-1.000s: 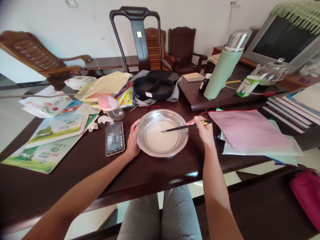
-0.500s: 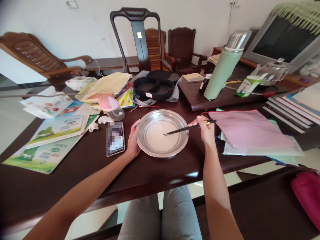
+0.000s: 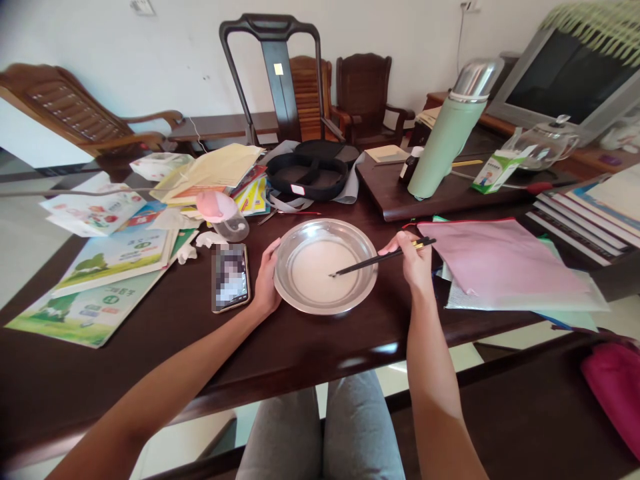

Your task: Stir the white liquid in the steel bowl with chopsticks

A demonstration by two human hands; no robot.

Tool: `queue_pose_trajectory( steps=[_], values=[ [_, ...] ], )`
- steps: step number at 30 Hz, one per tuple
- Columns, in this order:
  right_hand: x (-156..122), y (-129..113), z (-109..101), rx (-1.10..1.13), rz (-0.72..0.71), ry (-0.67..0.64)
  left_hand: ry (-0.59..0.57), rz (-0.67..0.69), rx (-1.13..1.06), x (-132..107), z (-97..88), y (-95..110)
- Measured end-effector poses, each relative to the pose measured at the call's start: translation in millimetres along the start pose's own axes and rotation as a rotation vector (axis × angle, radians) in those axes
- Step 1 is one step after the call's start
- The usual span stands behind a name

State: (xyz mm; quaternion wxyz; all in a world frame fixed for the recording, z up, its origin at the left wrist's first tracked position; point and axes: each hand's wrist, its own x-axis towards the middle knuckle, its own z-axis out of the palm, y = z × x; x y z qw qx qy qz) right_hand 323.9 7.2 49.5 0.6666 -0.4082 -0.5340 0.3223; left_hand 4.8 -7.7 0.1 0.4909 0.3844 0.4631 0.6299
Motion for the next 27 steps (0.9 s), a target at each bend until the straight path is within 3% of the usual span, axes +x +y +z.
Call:
queue_pose_trajectory(
  steps=[4, 6, 11, 13, 19, 21, 25, 27],
  values=[
    [-3.3, -3.1, 5.8, -0.028, 0.050, -0.206, -0.003, -0.010, 0.001, 0.1, 0.7, 0.7],
    [-3.3, -4.2, 8.5, -0.061, 0.045, -0.228, -0.005, -0.009, 0.000, 0.2, 0.8, 0.8],
    [1.8, -1.9, 2.8, -0.067, 0.007, 0.004, -0.006, -0.003, 0.004, -0.4, 0.6, 1.7],
    [2.0, -1.8, 0.9, -0.030, -0.011, 0.031, -0.005, -0.003, 0.005, -0.6, 0.8, 2.1],
    [-3.8, -5.1, 8.8, -0.053, 0.048, -0.243, 0.000, -0.002, -0.011, -0.7, 2.2, 1.7],
    [-2.7, -4.1, 8.8, -0.073, 0.040, -0.196, 0.004, -0.004, -0.016, -0.7, 2.5, 1.9],
    [2.5, -0.6, 2.0, -0.041, -0.002, 0.022, 0.006, -0.018, -0.018, -0.9, 2.3, 2.6],
    [2.7, -0.5, 0.5, -0.014, -0.008, 0.030, 0.009, -0.016, -0.017, -0.8, 1.9, 2.5]
  ],
)
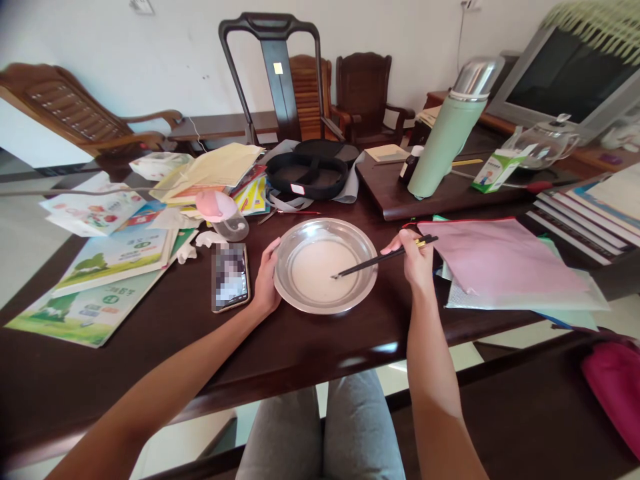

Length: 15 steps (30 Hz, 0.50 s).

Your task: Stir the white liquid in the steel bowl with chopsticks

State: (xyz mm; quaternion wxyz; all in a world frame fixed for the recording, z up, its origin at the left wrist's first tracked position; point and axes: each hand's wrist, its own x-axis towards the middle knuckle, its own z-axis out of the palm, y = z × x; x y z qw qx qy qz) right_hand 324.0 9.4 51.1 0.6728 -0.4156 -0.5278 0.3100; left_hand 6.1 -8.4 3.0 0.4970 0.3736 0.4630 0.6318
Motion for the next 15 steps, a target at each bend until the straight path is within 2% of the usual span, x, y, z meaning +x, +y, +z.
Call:
queue_pose_trajectory(
  steps=[4, 6, 8, 12, 13, 15],
  values=[
    [-5.0, -2.7, 5.3, -0.017, 0.060, -0.198, 0.000, 0.019, 0.008, 0.5, -0.6, -1.2],
    [-6.1, -3.2, 7.8, -0.038, 0.065, -0.238, -0.004, 0.022, 0.006, 0.7, -0.5, -1.6],
    [-4.7, -2.5, 7.3, -0.058, 0.050, -0.183, -0.012, 0.025, 0.000, 0.7, -0.3, -1.8],
    [0.4, -0.5, 0.7, -0.055, 0.012, 0.026, -0.010, 0.029, 0.005, 0.1, -0.5, -1.6],
    [0.6, -0.6, -0.3, -0.044, 0.011, 0.040, -0.007, 0.026, 0.009, 0.0, -0.7, -1.6],
    [-0.9, -1.9, 0.2, -0.032, 0.030, -0.020, -0.005, 0.019, 0.012, -0.1, -1.0, -1.5]
  ],
)
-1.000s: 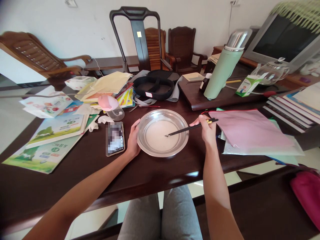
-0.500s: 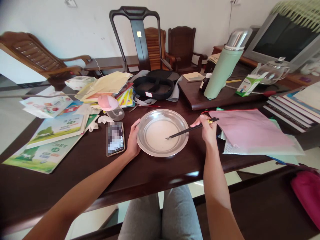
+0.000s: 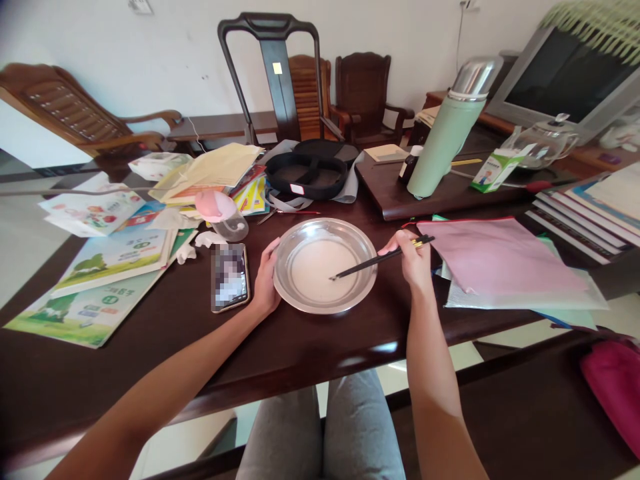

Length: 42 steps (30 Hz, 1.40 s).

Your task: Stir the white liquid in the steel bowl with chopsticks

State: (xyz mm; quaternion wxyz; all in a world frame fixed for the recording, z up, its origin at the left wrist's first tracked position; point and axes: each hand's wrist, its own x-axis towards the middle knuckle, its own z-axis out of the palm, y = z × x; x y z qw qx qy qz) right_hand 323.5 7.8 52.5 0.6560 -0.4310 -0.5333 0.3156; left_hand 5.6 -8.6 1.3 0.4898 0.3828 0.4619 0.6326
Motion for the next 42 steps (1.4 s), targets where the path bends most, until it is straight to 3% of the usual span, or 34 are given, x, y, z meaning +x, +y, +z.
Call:
queue_pose_trajectory(
  steps=[3, 5, 12, 18, 20, 25, 32, 34, 38, 40, 42],
  values=[
    [-4.3, -2.9, 5.3, -0.012, 0.036, -0.194, 0.001, -0.003, 0.000, 0.0, 0.2, 0.3],
    [-5.3, -3.5, 8.0, -0.023, 0.033, -0.248, 0.003, -0.007, 0.000, 0.1, 0.8, 0.6],
    [1.4, 1.5, -0.8, 0.008, -0.009, 0.042, 0.007, -0.004, 0.009, 0.1, 1.2, 1.0],
    [-4.9, -2.5, 6.4, -0.029, 0.044, -0.204, -0.006, 0.001, -0.011, 0.4, 1.0, 0.4],
    [-4.3, -1.9, 7.4, -0.045, 0.035, -0.176, -0.001, 0.000, -0.014, 0.6, 1.2, 0.2],
    [1.0, 2.3, -0.6, 0.002, -0.016, 0.040, -0.013, 0.003, 0.007, 0.6, 0.3, 0.2],
    [-5.4, -2.9, 6.7, -0.017, 0.045, -0.209, -0.008, -0.010, -0.001, 0.1, 0.8, 2.1],
    [-3.8, -2.1, 7.2, -0.028, 0.036, -0.163, -0.003, -0.015, -0.004, -0.4, 1.5, 2.9],
    [1.8, 2.0, 1.3, -0.009, -0.012, 0.049, -0.003, 0.004, 0.013, -1.0, 2.0, 3.2],
    [1.6, 2.8, 0.1, 0.010, -0.019, 0.054, -0.001, 0.005, 0.009, -0.7, 1.9, 2.5],
    [-1.0, 2.2, 2.2, 0.006, 0.006, -0.032, 0.001, 0.000, 0.002, -0.1, 1.6, 1.6]
  ],
)
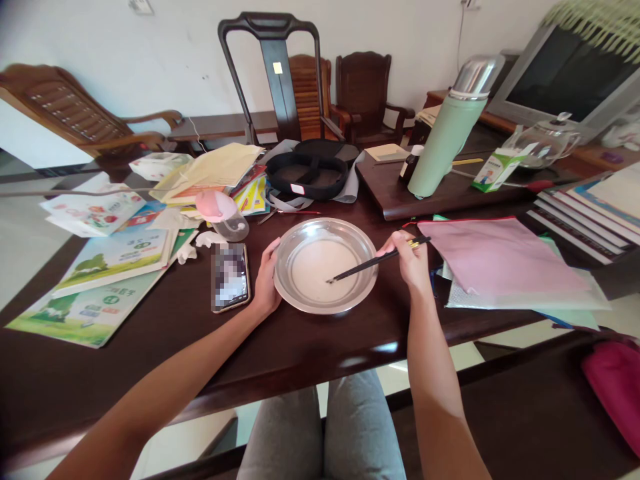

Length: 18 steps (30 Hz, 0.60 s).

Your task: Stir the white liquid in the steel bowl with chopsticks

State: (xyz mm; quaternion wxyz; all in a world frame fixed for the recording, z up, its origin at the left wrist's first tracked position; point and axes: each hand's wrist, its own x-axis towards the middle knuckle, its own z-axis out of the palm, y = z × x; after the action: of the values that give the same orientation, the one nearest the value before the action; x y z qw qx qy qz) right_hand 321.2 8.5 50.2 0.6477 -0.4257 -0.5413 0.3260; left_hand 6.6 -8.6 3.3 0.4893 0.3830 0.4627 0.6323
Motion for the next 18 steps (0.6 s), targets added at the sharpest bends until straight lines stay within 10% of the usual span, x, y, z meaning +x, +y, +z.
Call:
queue_pose_trajectory(
  steps=[4, 10, 18],
  values=[
    [-2.7, -0.5, 6.2, -0.043, 0.032, -0.111, -0.003, 0.003, -0.002, 1.0, -0.8, -1.3],
    [3.8, 2.3, -0.8, 0.016, -0.038, 0.125, -0.006, 0.006, 0.004, 0.8, -1.4, -1.6],
    [-2.6, -2.9, 6.5, -0.022, 0.032, -0.143, -0.004, -0.011, -0.009, 1.3, -1.4, -3.0]
  ],
)
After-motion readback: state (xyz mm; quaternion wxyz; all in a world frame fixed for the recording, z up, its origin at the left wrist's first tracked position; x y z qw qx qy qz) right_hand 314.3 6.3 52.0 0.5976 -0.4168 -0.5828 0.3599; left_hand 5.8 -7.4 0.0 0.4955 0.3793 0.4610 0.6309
